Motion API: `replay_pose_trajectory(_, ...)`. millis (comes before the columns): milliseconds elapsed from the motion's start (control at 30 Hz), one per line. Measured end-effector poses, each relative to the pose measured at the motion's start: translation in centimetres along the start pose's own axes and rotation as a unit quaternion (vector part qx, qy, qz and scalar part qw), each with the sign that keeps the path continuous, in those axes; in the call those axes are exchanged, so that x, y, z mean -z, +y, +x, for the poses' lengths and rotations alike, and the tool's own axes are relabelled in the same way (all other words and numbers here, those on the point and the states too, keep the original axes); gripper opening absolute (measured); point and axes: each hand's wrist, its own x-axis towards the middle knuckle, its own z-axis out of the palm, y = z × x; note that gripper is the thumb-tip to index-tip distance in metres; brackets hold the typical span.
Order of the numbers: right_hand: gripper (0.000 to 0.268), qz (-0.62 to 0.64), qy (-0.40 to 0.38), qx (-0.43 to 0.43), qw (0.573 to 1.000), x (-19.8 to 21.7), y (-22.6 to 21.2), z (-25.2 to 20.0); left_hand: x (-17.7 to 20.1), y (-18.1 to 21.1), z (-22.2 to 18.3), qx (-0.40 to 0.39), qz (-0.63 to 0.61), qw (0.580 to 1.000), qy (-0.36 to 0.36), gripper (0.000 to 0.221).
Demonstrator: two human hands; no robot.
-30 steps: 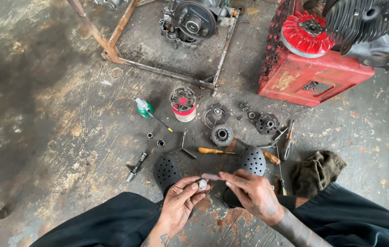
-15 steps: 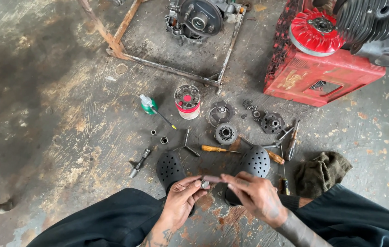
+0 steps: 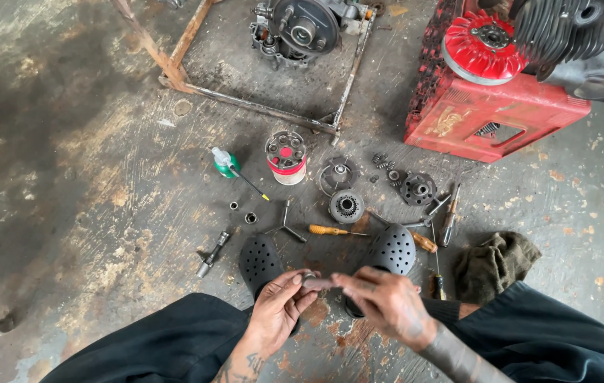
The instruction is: The person sits on the workshop floor assembling motorcycle clutch components. They place springs and small fasteners into a clutch pressure plate, fit a small part together in their hands, and press components into the clutch assembly, working over parts and tools laid out on the floor.
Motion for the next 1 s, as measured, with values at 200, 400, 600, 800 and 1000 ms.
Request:
replay_pose_trajectory(200, 0.034, 0.015, 0.005, -0.023, 1.000, -0.6, 0.3, -0.6, -0.1, 0.1, -0.3, 0.001, -0.012, 1.000, -0.016, 0.035)
replay_pose_trajectory(400, 0.030, -0.043, 0.040, 0.073, 0.996, -3.6, 3.8, -2.5, 0.1, 0.1, -0.3, 0.014, -0.022, 1.000, -0.010, 0.038)
replay_pose_trajectory(600, 0.037, -0.052, 0.040, 0.084, 0.994, -1.7, 2.9, -1.2, -0.1, 0.3, 0.2, -0.002, -0.006, 1.000, -0.031, 0.039)
replay_pose_trajectory(800, 0.036, -0.035, 0.014, 0.059, 0.998, 2.0, 0.2, 0.9, -1.5, 1.9, -0.4, -0.035, -0.015, 0.998, -0.045, 0.034)
replay_pose_trajectory(1000, 0.039, 0.018, 0.106, -0.079, 0.991, 11.3, 1.6, 0.6, -3.6, 9.5, -4.6, -0.107, 0.029, 0.993, -0.036, 0.030)
